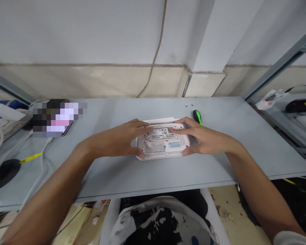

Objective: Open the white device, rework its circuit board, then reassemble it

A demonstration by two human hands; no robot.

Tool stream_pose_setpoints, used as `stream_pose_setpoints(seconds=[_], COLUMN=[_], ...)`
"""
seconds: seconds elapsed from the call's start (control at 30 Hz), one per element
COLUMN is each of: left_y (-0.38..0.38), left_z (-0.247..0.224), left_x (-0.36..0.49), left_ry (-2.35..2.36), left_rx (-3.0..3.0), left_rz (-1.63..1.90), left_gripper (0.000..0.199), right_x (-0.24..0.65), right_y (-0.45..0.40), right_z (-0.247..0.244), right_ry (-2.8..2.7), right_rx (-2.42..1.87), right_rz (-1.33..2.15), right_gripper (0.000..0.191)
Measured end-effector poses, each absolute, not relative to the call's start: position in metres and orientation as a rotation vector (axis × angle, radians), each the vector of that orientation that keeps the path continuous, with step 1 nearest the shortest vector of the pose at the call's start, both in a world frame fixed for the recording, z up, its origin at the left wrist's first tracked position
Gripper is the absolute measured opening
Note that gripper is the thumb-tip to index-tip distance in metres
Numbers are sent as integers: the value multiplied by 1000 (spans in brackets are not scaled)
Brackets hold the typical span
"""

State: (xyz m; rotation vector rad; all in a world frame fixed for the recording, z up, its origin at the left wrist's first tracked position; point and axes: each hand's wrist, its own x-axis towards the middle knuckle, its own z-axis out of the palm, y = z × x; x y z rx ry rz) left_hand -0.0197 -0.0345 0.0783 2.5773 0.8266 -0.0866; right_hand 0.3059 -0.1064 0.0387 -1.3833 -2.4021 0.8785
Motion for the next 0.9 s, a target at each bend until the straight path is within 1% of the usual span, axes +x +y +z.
stream_pose_setpoints(seconds=[0.23,0.4,0.57,0.8,0.9], left_y=[-40,-40,-40,-41,-31], left_z=[82,83,84,84,76], left_x=[-8,-2,0,0,-8], left_ry=[943,903,908,903,906], left_rx=[2545,2592,2611,2660,2600], left_rz=[-169,-166,-171,-183,-88], left_gripper=[74,66,63,67,75], right_x=[290,287,290,298,301], right_y=[-110,-110,-105,-96,-91], right_z=[49,50,53,44,37], right_ry=[-2359,-2401,-2436,-2379,-2303], right_rx=[-1557,-1526,-1543,-1455,-1453], right_rz=[770,630,649,678,721], right_gripper=[86,84,86,86,89])
